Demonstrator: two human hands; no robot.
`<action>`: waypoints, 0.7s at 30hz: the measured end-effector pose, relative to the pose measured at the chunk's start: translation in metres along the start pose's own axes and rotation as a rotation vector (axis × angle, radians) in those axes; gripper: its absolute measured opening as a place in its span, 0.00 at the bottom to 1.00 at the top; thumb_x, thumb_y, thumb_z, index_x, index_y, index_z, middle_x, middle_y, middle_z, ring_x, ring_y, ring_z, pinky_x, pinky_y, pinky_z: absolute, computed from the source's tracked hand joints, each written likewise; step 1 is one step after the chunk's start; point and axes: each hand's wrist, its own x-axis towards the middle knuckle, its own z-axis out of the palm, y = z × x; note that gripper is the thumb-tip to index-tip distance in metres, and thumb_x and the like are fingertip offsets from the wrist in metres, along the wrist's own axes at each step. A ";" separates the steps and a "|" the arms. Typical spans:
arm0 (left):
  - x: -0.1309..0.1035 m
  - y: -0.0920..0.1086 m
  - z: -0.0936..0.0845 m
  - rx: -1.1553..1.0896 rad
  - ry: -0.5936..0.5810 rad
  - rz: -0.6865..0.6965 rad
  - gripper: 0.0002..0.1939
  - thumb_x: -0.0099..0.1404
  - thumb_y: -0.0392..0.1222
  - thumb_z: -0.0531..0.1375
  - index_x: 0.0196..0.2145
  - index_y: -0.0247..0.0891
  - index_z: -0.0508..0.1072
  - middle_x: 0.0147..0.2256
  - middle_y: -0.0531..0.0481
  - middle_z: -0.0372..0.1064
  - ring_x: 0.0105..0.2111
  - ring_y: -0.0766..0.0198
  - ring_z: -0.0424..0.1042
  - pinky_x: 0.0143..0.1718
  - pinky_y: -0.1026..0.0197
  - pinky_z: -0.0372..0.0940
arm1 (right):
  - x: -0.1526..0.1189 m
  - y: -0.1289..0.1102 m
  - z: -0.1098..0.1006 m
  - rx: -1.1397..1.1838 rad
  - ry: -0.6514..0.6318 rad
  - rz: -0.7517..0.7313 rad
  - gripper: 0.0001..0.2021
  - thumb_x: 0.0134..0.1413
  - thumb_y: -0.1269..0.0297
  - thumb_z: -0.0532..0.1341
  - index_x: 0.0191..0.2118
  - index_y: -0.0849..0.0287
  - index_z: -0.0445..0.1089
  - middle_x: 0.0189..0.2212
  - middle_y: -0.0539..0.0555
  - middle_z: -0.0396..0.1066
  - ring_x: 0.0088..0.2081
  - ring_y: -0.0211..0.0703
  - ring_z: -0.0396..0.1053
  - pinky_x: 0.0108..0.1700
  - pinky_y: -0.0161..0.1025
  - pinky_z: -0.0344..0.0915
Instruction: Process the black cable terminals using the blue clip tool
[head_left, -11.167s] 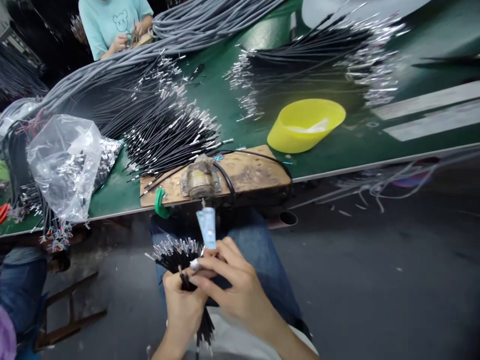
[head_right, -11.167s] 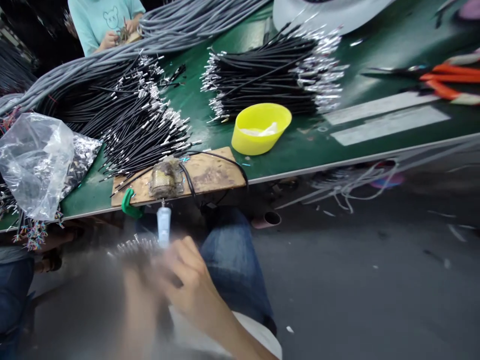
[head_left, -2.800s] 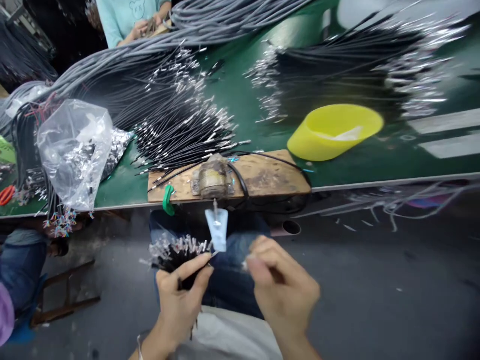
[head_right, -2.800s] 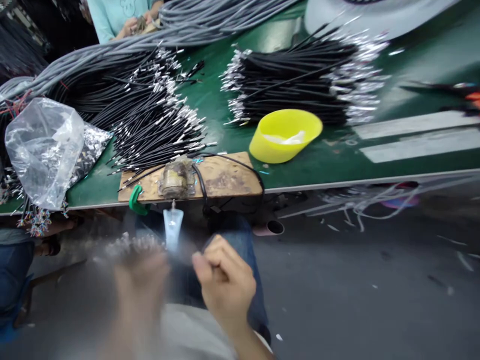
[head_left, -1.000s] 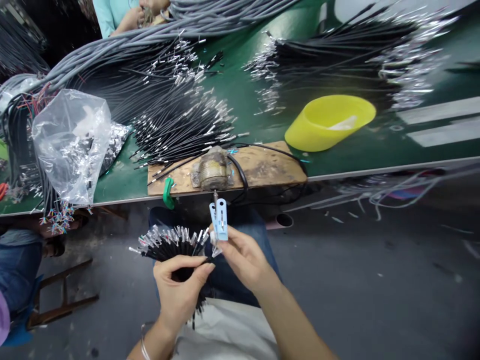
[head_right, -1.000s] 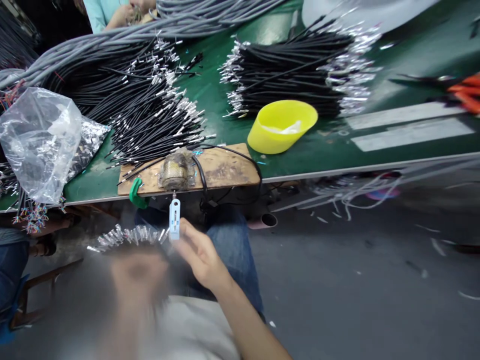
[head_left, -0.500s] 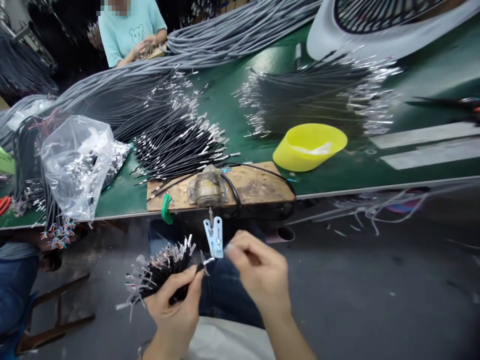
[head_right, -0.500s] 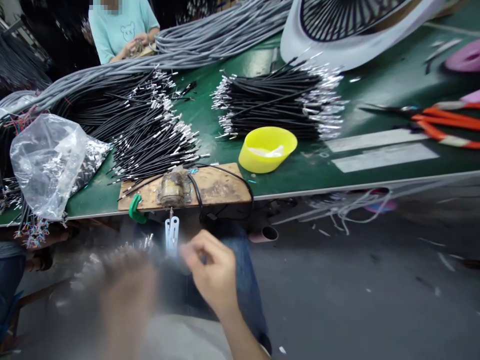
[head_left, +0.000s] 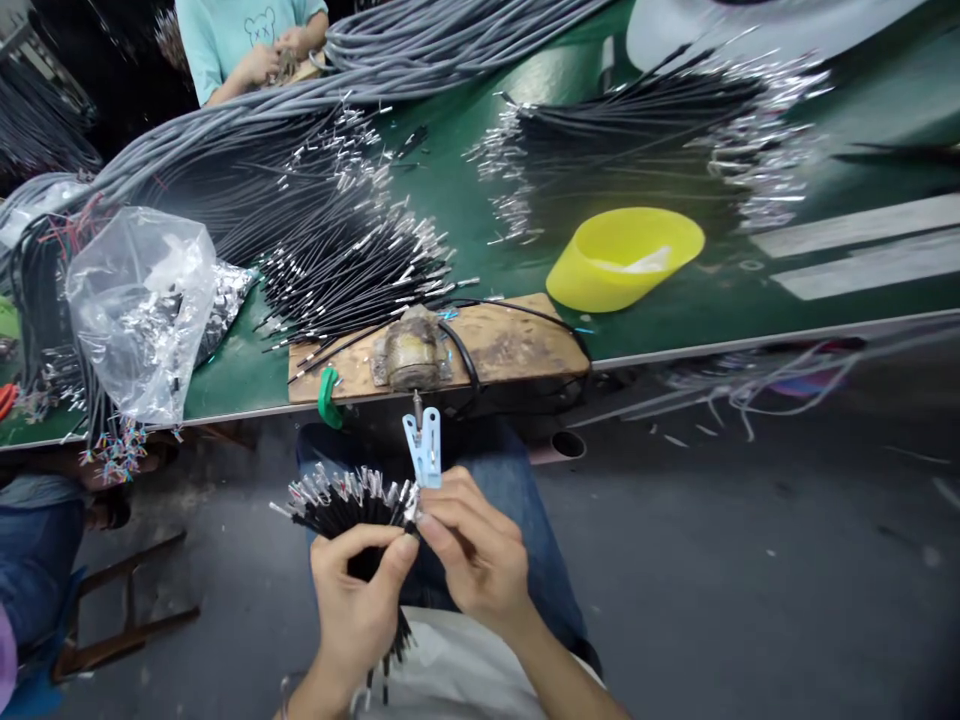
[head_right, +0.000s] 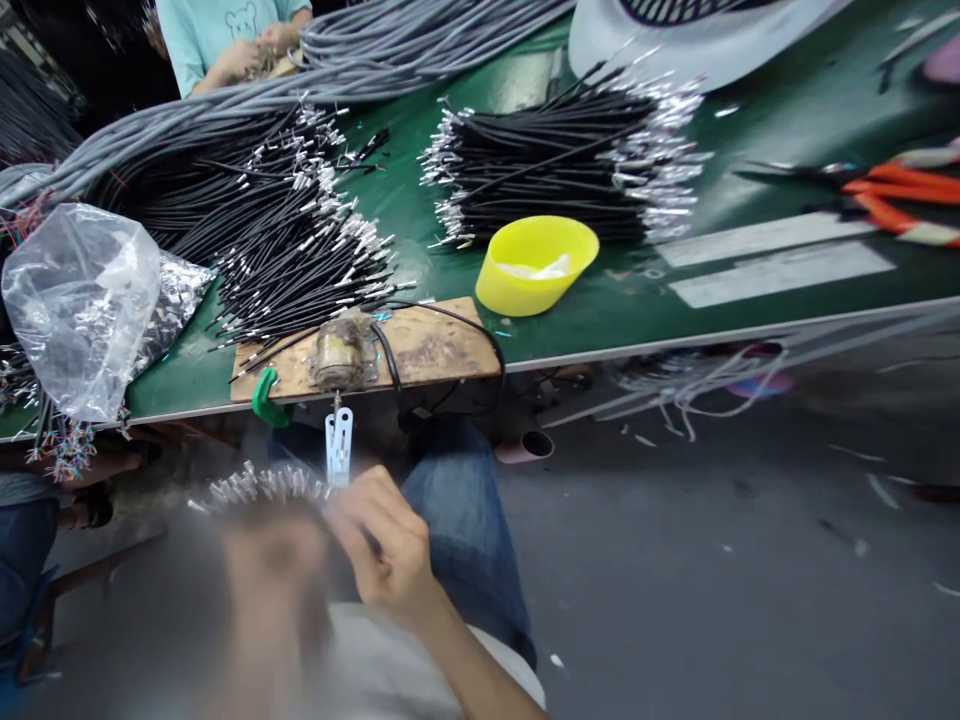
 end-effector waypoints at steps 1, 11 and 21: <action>0.000 0.000 -0.001 -0.003 -0.009 -0.009 0.07 0.57 0.36 0.62 0.23 0.39 0.79 0.24 0.53 0.78 0.24 0.62 0.75 0.36 0.61 0.68 | -0.001 0.001 0.000 0.007 0.003 -0.022 0.10 0.49 0.81 0.55 0.30 0.59 0.67 0.25 0.53 0.68 0.27 0.41 0.63 0.29 0.39 0.62; -0.004 -0.001 0.000 -0.003 -0.006 -0.076 0.05 0.54 0.35 0.64 0.23 0.38 0.79 0.23 0.53 0.77 0.25 0.62 0.75 0.36 0.61 0.66 | 0.008 0.002 -0.011 0.143 -0.029 0.290 0.05 0.51 0.65 0.61 0.28 0.58 0.73 0.23 0.52 0.66 0.24 0.39 0.64 0.22 0.35 0.61; 0.000 0.002 -0.001 0.000 -0.029 -0.096 0.09 0.58 0.38 0.62 0.22 0.37 0.78 0.23 0.52 0.77 0.24 0.63 0.73 0.36 0.62 0.64 | -0.002 0.001 -0.010 0.211 -0.143 0.358 0.08 0.56 0.69 0.58 0.26 0.59 0.69 0.25 0.52 0.67 0.29 0.39 0.65 0.30 0.35 0.63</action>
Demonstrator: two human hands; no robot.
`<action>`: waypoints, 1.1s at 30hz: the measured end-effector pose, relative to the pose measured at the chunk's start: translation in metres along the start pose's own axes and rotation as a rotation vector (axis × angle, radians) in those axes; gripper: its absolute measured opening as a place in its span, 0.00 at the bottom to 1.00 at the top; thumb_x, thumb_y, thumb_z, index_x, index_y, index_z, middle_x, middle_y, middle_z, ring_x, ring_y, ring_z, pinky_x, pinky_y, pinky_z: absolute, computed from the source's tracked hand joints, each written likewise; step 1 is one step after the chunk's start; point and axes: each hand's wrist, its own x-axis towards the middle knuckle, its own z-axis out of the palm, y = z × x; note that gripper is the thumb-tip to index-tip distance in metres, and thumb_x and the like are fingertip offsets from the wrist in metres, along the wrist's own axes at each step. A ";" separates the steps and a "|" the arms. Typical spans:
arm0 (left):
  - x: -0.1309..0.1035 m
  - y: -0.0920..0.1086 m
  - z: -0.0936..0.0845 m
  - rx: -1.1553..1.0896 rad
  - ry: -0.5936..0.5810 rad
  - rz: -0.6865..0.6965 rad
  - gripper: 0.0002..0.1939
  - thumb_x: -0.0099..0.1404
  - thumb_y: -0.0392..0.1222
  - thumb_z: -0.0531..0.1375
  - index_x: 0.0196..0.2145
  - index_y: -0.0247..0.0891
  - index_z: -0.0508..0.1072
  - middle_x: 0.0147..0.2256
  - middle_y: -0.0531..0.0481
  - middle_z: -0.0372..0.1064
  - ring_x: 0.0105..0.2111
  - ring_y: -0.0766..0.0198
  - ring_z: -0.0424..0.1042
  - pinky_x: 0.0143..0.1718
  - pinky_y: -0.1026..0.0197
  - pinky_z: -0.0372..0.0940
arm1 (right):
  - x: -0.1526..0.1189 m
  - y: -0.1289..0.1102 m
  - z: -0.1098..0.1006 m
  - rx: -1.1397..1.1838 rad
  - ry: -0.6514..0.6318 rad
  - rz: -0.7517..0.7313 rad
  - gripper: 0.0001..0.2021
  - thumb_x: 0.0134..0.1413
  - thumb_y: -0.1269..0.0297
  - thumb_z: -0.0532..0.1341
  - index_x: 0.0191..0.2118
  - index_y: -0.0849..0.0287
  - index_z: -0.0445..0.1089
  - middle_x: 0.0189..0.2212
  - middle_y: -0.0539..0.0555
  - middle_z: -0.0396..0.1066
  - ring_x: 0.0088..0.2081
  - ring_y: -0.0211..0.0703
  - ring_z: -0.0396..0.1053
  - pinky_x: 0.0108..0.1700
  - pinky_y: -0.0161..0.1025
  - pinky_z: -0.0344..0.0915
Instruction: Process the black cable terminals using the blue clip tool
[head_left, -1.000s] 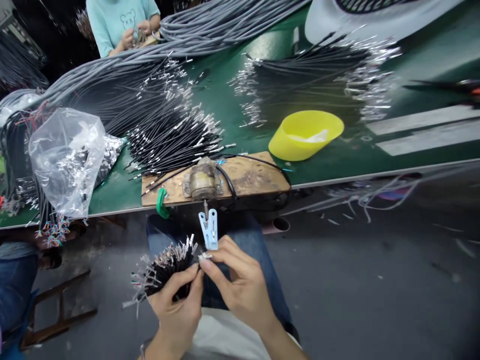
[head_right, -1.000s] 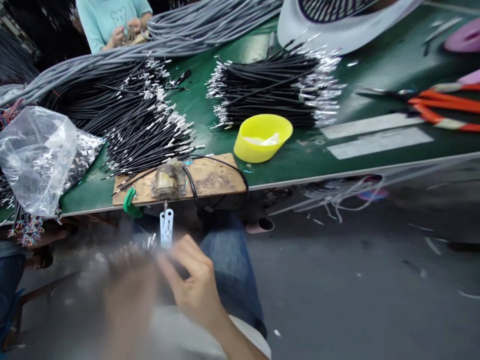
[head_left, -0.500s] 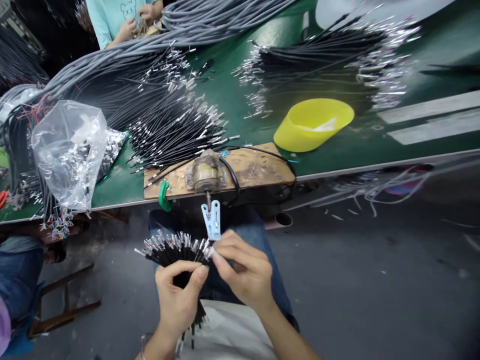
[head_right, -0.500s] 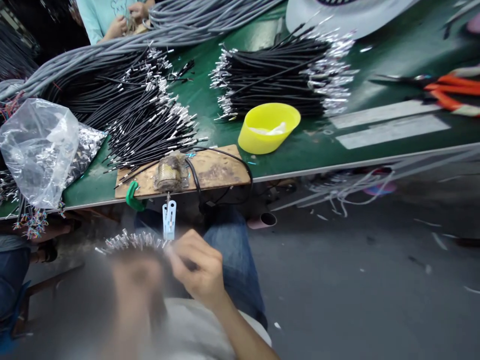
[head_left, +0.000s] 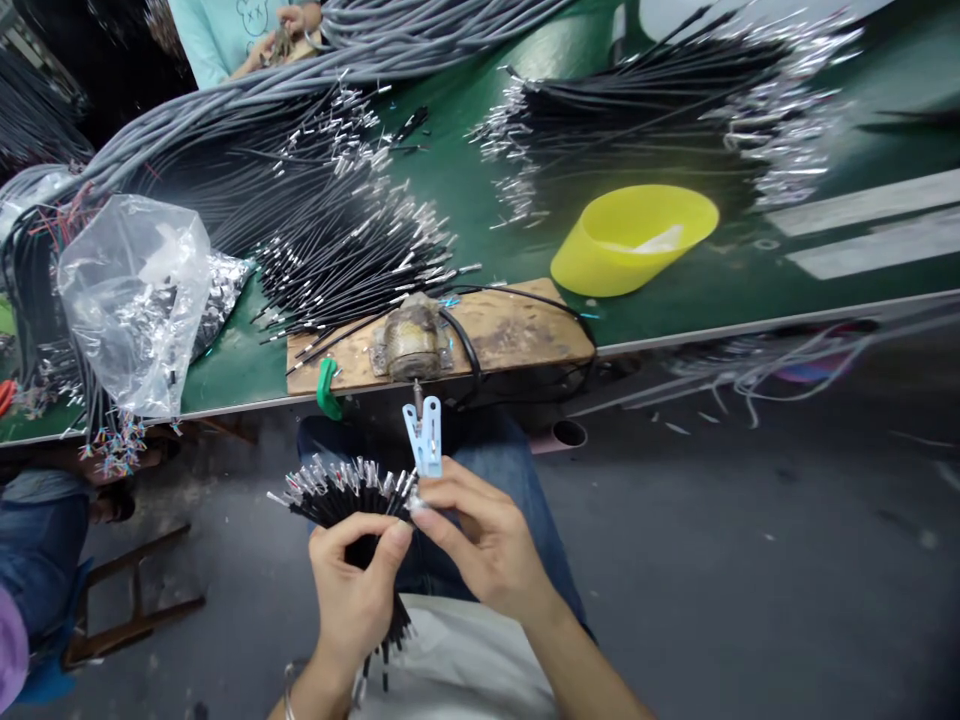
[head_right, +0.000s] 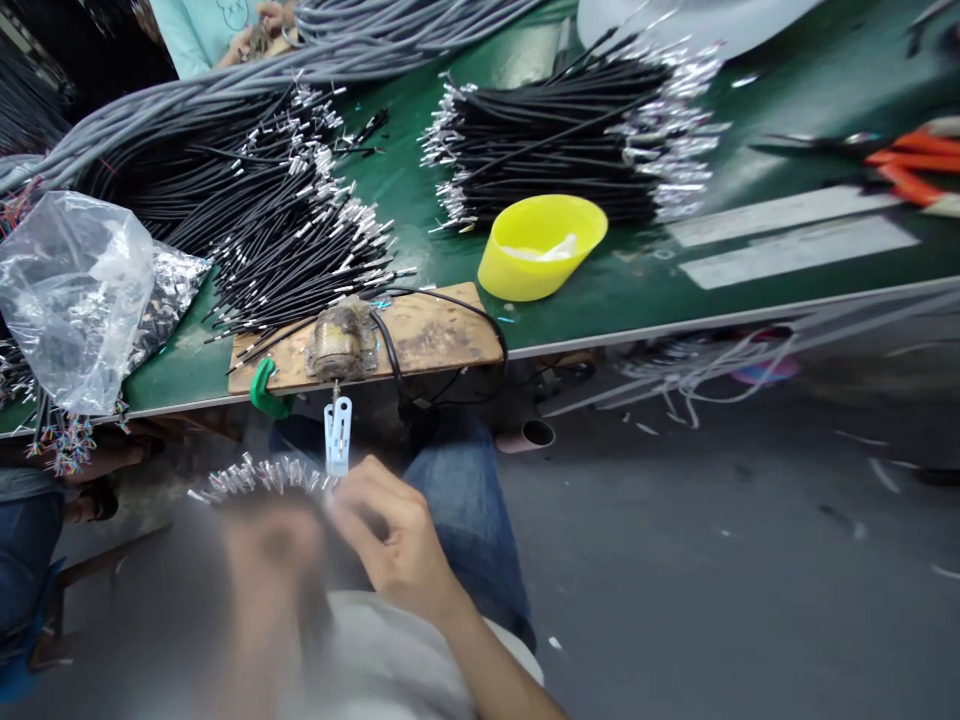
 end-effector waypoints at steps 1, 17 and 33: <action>0.000 0.000 0.000 0.000 -0.002 0.000 0.08 0.57 0.38 0.62 0.22 0.37 0.78 0.23 0.52 0.77 0.25 0.63 0.73 0.36 0.62 0.64 | 0.001 0.001 0.000 0.028 -0.002 0.014 0.08 0.56 0.68 0.58 0.27 0.59 0.69 0.26 0.52 0.67 0.28 0.39 0.65 0.30 0.34 0.63; 0.010 -0.005 0.000 -0.182 -0.023 0.133 0.03 0.54 0.36 0.65 0.27 0.37 0.80 0.27 0.50 0.79 0.26 0.60 0.77 0.31 0.64 0.71 | 0.014 0.001 -0.007 0.666 -0.208 0.590 0.14 0.41 0.55 0.69 0.23 0.61 0.71 0.19 0.47 0.62 0.23 0.33 0.59 0.29 0.31 0.58; 0.014 0.017 0.006 -0.037 0.321 0.439 0.09 0.49 0.31 0.67 0.27 0.44 0.80 0.25 0.56 0.78 0.22 0.64 0.76 0.34 0.65 0.73 | 0.063 -0.015 0.005 0.777 0.032 0.498 0.18 0.37 0.49 0.69 0.20 0.62 0.73 0.15 0.48 0.67 0.19 0.33 0.59 0.23 0.32 0.56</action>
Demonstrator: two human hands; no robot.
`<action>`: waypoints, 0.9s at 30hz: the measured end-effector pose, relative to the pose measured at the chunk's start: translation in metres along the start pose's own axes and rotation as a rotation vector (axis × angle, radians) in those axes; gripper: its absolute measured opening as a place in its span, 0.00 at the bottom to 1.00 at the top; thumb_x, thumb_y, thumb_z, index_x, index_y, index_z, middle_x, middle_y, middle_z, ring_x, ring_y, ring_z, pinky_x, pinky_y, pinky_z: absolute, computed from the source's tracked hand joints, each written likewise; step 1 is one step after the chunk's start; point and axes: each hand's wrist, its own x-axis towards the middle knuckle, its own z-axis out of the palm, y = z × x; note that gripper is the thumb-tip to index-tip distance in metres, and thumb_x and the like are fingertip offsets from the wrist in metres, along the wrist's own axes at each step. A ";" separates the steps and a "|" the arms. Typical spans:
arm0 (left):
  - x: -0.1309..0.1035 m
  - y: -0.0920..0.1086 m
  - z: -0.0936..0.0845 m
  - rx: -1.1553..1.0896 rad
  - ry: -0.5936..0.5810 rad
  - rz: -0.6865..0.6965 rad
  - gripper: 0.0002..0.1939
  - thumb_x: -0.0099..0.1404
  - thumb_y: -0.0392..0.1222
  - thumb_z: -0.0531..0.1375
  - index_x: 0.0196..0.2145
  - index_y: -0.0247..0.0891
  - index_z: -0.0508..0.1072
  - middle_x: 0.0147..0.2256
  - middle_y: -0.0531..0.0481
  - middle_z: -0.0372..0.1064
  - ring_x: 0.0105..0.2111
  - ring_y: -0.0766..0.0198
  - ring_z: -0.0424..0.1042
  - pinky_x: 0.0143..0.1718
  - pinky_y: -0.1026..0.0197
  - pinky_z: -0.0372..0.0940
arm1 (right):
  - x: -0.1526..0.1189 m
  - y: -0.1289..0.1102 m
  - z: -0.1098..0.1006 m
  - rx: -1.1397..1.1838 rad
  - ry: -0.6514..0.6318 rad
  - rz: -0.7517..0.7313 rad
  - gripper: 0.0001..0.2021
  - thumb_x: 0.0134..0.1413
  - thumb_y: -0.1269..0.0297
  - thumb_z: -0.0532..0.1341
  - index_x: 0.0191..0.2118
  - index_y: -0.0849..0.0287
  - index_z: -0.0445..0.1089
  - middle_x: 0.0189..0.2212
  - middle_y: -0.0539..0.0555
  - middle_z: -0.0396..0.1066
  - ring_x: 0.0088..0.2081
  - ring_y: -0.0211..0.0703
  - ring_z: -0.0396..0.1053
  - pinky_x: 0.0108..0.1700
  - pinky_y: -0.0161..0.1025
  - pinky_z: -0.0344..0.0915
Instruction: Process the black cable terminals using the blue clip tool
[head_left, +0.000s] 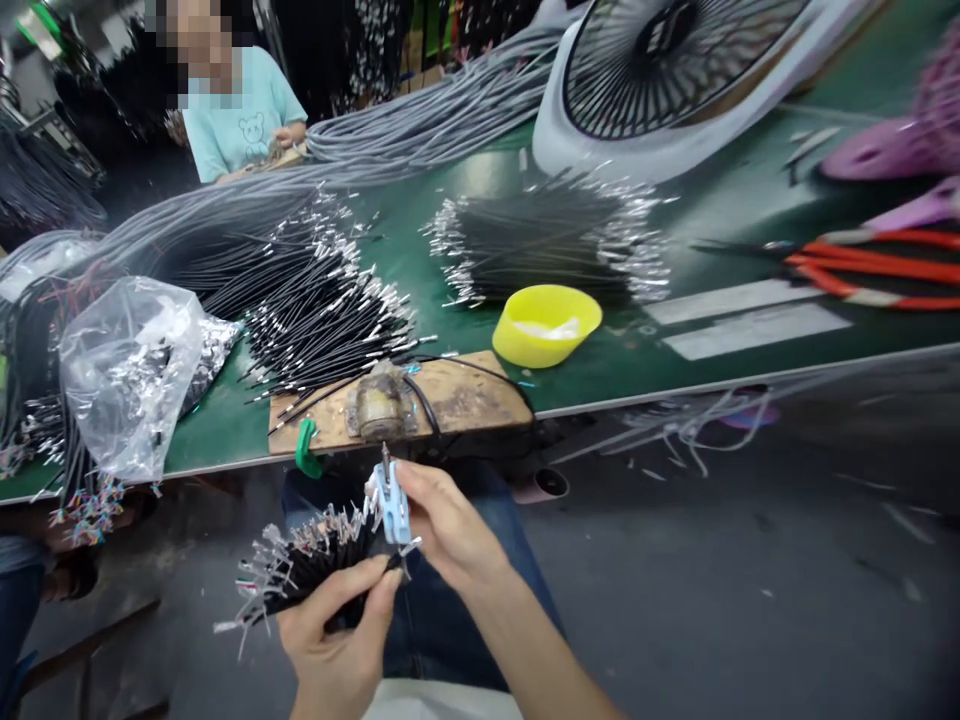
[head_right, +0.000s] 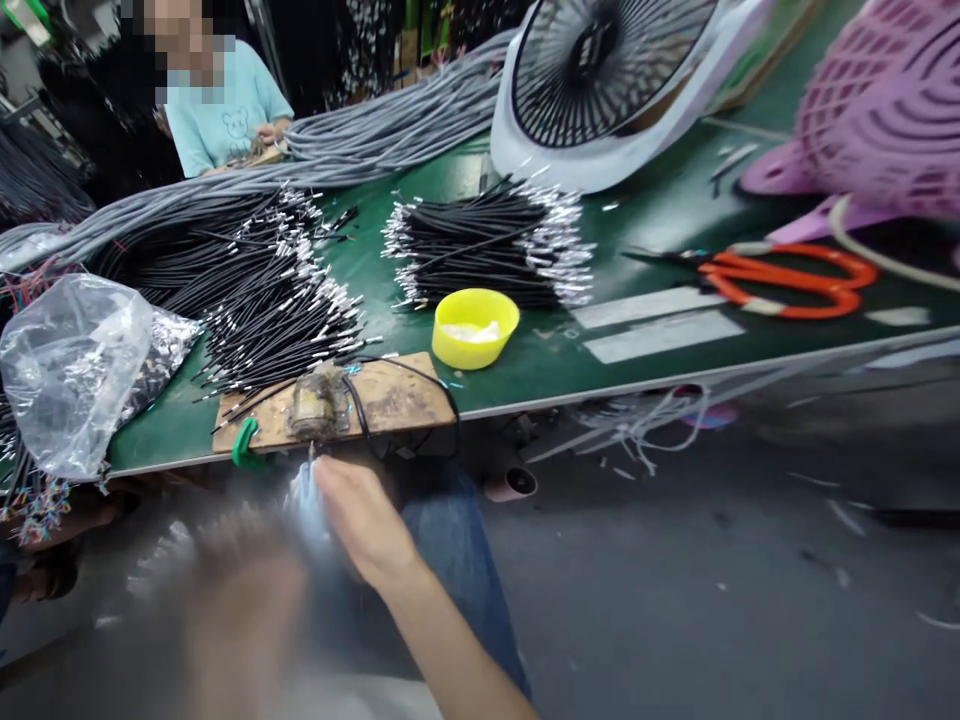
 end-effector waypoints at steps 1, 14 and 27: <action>0.001 0.001 0.001 0.013 0.010 0.009 0.09 0.48 0.31 0.67 0.27 0.44 0.80 0.25 0.56 0.78 0.22 0.64 0.76 0.35 0.65 0.72 | -0.001 0.002 -0.001 0.019 -0.009 0.015 0.19 0.37 0.48 0.69 0.20 0.62 0.73 0.15 0.48 0.67 0.19 0.33 0.60 0.23 0.32 0.56; -0.024 -0.012 -0.003 -0.066 -0.062 -0.094 0.10 0.50 0.31 0.66 0.29 0.45 0.80 0.25 0.55 0.78 0.21 0.61 0.77 0.29 0.63 0.74 | -0.016 0.046 -0.058 0.100 0.154 0.158 0.19 0.41 0.46 0.67 0.25 0.60 0.75 0.19 0.49 0.68 0.21 0.34 0.58 0.25 0.33 0.56; -0.047 -0.027 -0.008 -0.158 -0.152 -0.289 0.06 0.54 0.36 0.65 0.30 0.43 0.81 0.28 0.51 0.79 0.28 0.58 0.78 0.36 0.59 0.74 | -0.076 0.102 -0.053 -0.785 -0.455 0.167 0.17 0.33 0.72 0.65 0.37 0.61 0.70 0.35 0.56 0.72 0.37 0.50 0.68 0.40 0.46 0.67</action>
